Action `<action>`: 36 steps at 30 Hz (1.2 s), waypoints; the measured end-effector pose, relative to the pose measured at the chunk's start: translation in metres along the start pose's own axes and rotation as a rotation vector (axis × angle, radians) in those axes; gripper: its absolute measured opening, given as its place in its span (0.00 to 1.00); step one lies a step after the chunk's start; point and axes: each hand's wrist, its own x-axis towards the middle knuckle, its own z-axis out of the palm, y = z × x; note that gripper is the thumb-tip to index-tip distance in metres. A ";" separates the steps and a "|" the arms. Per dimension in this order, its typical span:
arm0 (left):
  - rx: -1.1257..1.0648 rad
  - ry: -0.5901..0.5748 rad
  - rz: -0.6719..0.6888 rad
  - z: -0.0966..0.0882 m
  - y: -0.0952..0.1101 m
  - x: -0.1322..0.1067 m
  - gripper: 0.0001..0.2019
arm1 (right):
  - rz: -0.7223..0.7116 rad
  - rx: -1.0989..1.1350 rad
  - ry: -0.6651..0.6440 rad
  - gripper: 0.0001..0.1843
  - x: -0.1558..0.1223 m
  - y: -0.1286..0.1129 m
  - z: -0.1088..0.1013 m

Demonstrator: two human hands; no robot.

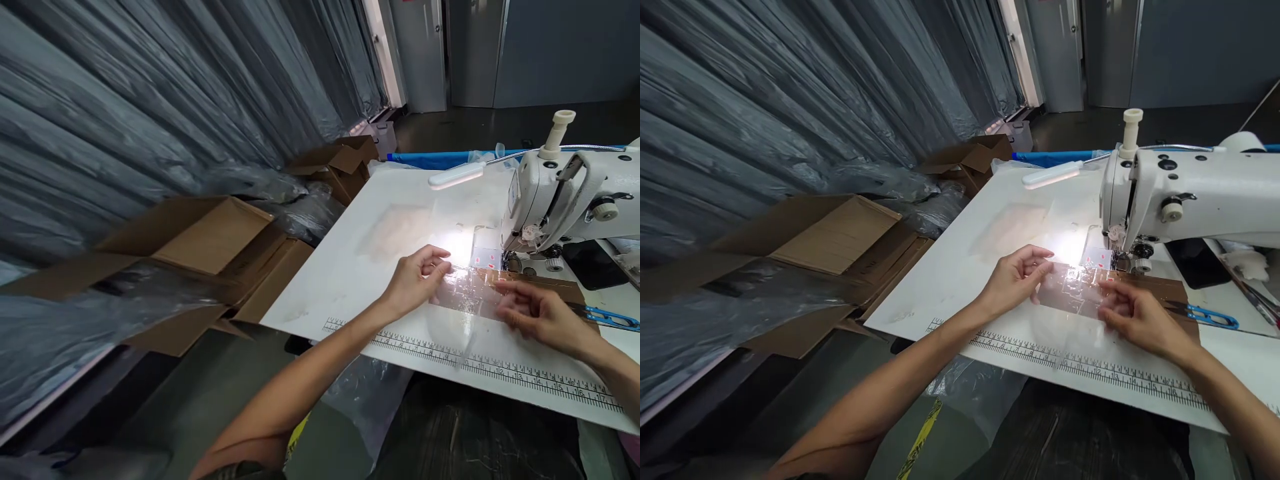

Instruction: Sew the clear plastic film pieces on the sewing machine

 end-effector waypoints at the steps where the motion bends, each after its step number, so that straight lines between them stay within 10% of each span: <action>1: 0.053 0.021 0.007 -0.002 -0.006 0.004 0.11 | -0.022 -0.060 0.069 0.31 0.007 0.004 -0.005; 9: 0.849 0.024 0.411 -0.006 -0.019 0.060 0.10 | -0.181 -0.709 0.419 0.20 0.018 0.016 -0.022; 21: 0.831 -0.402 0.711 0.041 -0.026 0.167 0.13 | -0.309 -0.811 0.531 0.20 0.014 0.041 -0.022; 28: 0.652 -0.237 0.839 0.029 -0.019 0.131 0.14 | -0.274 -0.695 0.606 0.18 0.012 0.034 -0.024; 36: 0.667 -0.607 1.081 0.047 -0.008 0.082 0.11 | -0.301 -0.612 0.576 0.14 0.016 0.029 -0.023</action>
